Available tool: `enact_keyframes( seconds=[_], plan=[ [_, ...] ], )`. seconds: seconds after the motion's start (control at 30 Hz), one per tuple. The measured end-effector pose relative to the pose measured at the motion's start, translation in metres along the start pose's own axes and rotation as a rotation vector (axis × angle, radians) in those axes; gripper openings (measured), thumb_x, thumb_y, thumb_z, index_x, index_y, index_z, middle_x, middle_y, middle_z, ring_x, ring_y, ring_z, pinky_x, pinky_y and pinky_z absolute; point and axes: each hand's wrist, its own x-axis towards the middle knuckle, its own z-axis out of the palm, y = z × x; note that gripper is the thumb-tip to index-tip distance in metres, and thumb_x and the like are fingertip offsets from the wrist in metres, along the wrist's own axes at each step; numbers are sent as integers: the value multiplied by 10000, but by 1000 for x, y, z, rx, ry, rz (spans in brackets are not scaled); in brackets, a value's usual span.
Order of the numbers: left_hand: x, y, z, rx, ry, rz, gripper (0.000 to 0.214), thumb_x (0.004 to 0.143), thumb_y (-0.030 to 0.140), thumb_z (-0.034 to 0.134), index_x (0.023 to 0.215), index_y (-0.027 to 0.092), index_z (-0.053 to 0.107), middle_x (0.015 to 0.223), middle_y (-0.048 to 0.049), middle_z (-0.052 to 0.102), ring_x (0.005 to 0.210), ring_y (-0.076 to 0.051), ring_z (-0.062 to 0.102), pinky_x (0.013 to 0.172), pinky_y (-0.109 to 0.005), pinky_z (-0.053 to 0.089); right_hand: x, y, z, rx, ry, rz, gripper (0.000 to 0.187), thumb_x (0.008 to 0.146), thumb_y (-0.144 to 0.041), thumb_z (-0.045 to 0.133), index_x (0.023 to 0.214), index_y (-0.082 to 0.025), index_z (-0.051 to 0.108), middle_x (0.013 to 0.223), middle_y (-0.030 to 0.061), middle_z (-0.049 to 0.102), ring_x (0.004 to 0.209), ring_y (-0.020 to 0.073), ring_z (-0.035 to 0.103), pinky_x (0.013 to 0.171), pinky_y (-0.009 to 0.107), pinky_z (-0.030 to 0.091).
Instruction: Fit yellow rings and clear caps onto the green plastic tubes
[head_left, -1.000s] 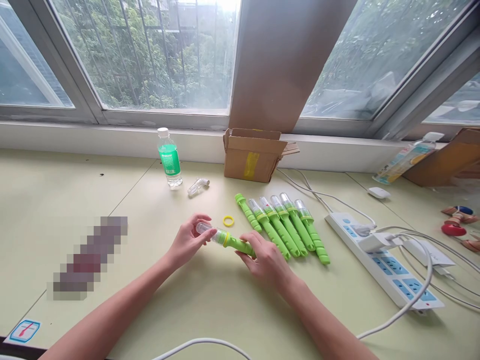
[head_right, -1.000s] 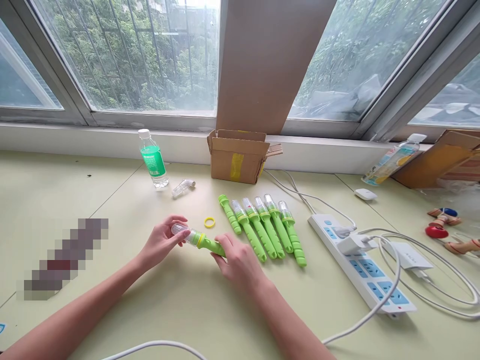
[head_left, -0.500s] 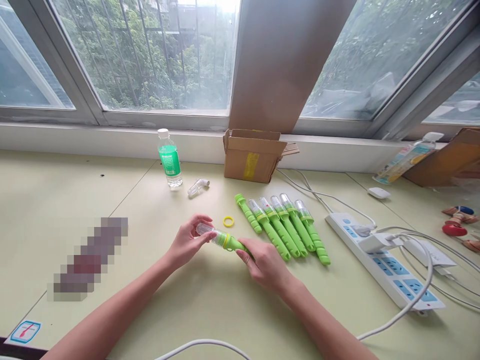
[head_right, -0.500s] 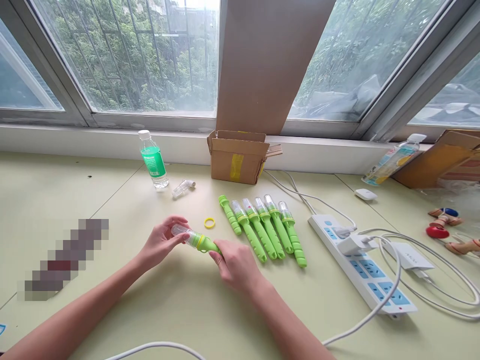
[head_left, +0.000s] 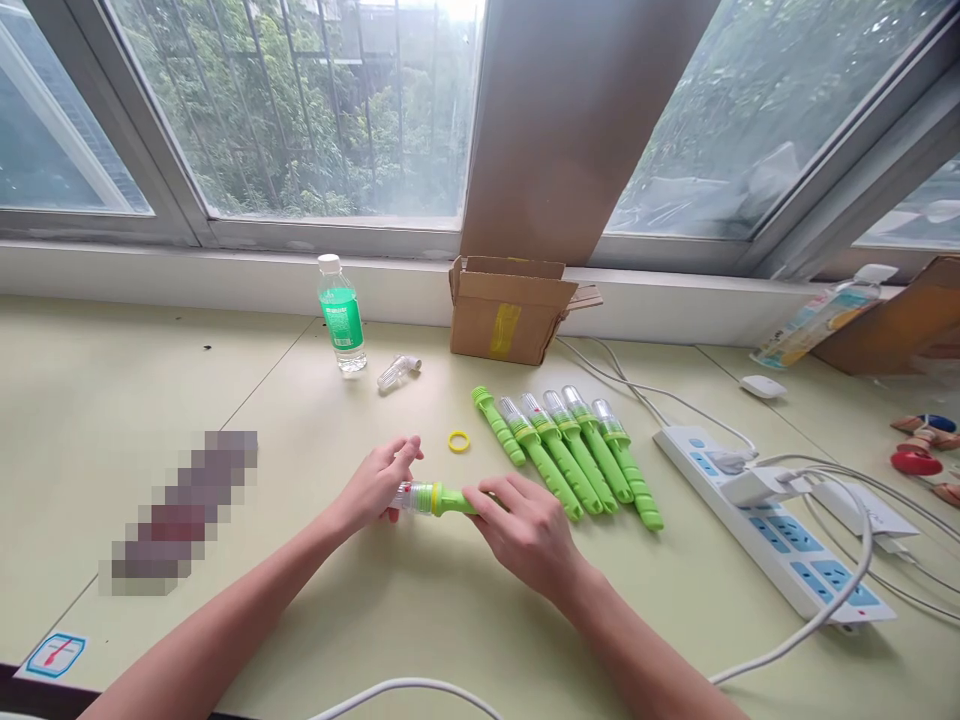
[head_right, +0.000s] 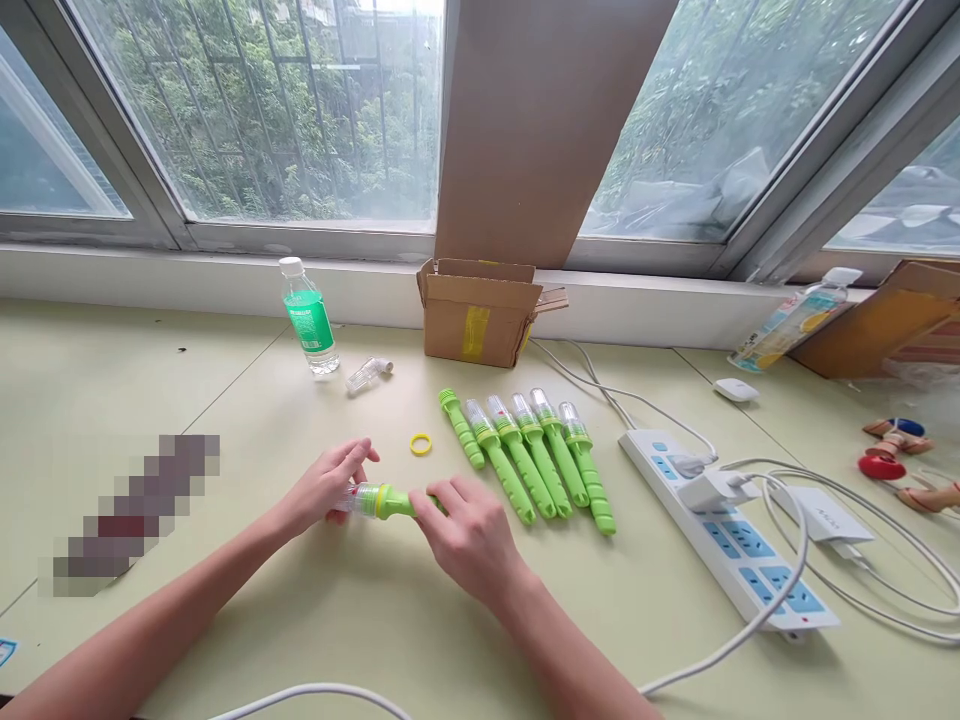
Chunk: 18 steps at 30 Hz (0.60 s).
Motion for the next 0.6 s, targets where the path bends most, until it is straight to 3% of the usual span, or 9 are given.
enact_keyframes(
  seconds=[0.2, 0.33, 0.47, 0.53, 0.6],
  plan=[
    [-2, -2, 6, 160, 94, 147, 410, 870, 597, 428, 926, 207, 541, 514, 66, 522, 295, -80, 371, 300, -201, 273, -4, -1, 2, 57, -91, 0, 171, 936, -274, 512, 963, -162, 639, 693, 33, 621, 604, 147, 529, 553, 283, 328],
    [-2, -7, 3, 323, 163, 412, 286, 905, 463, 445, 938, 201, 554, 459, 83, 439, 388, -80, 377, 424, -193, 336, -5, -5, 1, 190, -163, 112, 227, 941, -311, 491, 1014, -167, 652, 668, 32, 630, 543, 140, 522, 497, 271, 315],
    [-2, -15, 0, 505, 240, 682, 240, 910, 387, 439, 937, 199, 584, 508, 52, 508, 431, -81, 428, 490, -204, 348, -1, -10, -6, 398, -253, 203, 218, 950, -303, 474, 947, -216, 674, 658, 18, 651, 536, 137, 539, 488, 244, 346],
    [-3, -15, 0, 529, 258, 705, 242, 901, 397, 456, 951, 199, 586, 546, 35, 553, 451, -87, 467, 506, -208, 360, -1, -10, -5, 440, -257, 231, 203, 943, -299, 491, 948, -221, 678, 678, 14, 658, 550, 136, 549, 494, 239, 360],
    [-3, -11, 1, 480, 266, 633, 282, 890, 438, 476, 1002, 197, 568, 571, 32, 567, 474, -96, 497, 519, -210, 381, -2, -8, -1, 402, -203, 250, 185, 923, -298, 533, 993, -208, 677, 697, 18, 658, 556, 132, 546, 505, 241, 367]
  ],
)
